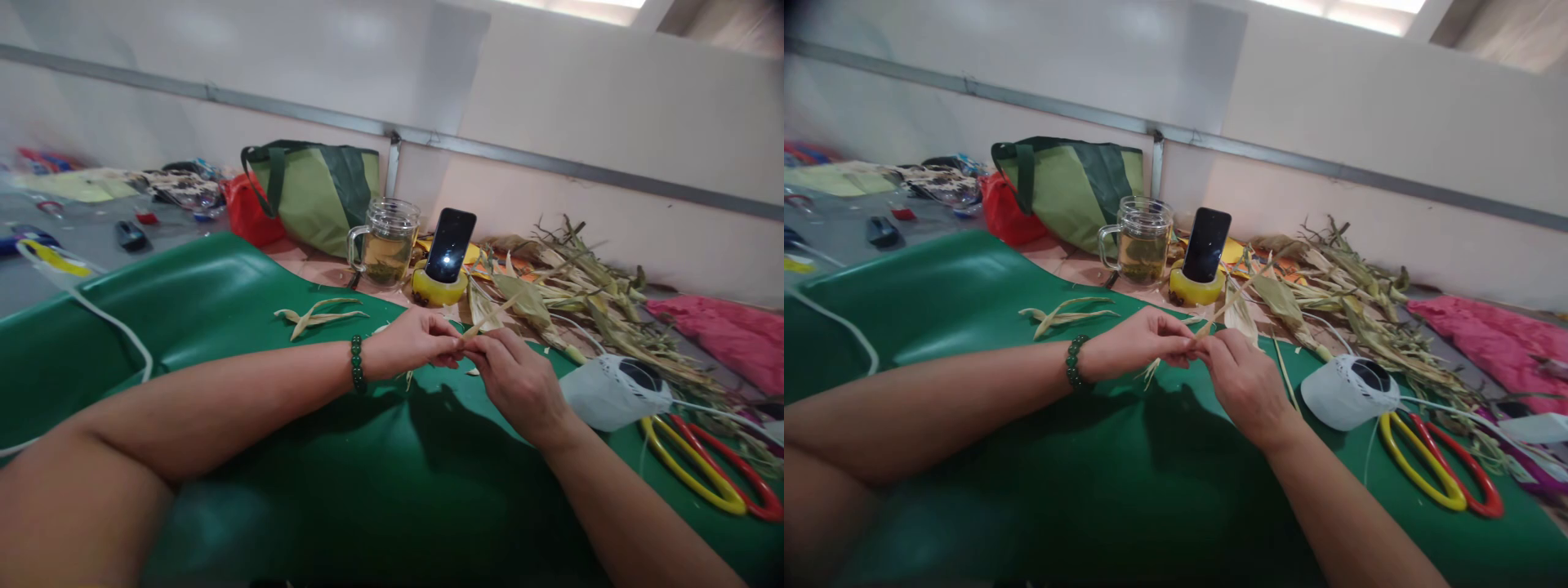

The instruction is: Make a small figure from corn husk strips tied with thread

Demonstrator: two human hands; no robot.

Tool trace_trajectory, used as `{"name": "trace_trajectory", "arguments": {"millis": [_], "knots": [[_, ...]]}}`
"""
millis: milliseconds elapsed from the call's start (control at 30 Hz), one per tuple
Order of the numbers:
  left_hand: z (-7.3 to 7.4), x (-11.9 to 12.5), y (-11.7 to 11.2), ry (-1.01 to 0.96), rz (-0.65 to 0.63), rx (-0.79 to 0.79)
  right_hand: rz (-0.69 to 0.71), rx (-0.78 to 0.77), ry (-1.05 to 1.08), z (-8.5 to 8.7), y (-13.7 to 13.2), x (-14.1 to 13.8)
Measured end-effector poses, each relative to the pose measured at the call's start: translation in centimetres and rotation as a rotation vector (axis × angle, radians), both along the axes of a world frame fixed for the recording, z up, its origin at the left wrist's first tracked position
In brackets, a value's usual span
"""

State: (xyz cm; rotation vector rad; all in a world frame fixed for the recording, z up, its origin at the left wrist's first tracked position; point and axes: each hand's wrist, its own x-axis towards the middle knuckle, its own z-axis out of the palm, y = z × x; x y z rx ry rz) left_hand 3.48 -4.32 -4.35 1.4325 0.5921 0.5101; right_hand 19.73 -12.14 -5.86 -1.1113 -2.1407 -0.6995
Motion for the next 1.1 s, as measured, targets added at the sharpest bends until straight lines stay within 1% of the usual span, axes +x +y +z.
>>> {"name": "trace_trajectory", "arguments": {"millis": [100,200,333,433,533,600,667,733,800,867,933,967,1033,1100], "knots": [[0.2,-0.1,-0.1,0.014,-0.006,0.013,-0.059,0.039,-0.089,-0.1,0.0,0.1],[0.3,-0.1,-0.1,0.024,-0.014,0.007,-0.067,0.031,-0.106,-0.3,0.0,0.2],[0.5,0.1,-0.3,0.056,0.008,-0.021,-0.019,-0.072,0.019,-0.3,0.1,0.3],[0.4,0.3,-0.4,0.04,0.025,0.016,0.008,-0.166,0.143,-0.3,0.2,0.3],[0.0,0.4,-0.3,0.035,0.037,0.12,0.036,-0.251,0.266,-0.3,0.4,0.3],[-0.1,0.4,-0.2,0.069,0.037,0.188,0.037,-0.329,0.375,-0.3,0.4,0.3],[-0.2,0.3,-0.2,0.112,0.021,0.237,0.033,-0.461,0.537,-0.3,0.4,0.3],[-0.2,0.3,-0.2,0.148,0.003,0.277,0.047,-0.626,0.73,-0.3,0.3,0.2],[-0.3,0.2,-0.4,0.185,-0.005,0.355,0.066,-0.747,0.906,-0.3,0.4,0.1],[-0.3,0.2,-0.6,0.222,0.022,0.499,0.073,-0.795,1.029,-0.2,0.5,0.1],[-0.5,0.2,-0.8,0.231,0.074,0.665,0.079,-0.815,1.107,0.0,0.6,0.1],[-0.5,0.2,-0.9,0.222,0.094,0.725,0.084,-0.825,1.133,0.0,0.6,0.1],[-0.6,0.2,-1.0,0.197,0.105,0.767,0.096,-0.849,1.162,0.1,0.7,0.1],[-0.6,0.1,-1.0,0.183,0.09,0.727,0.106,-0.869,1.168,0.2,0.8,0.2]]}}
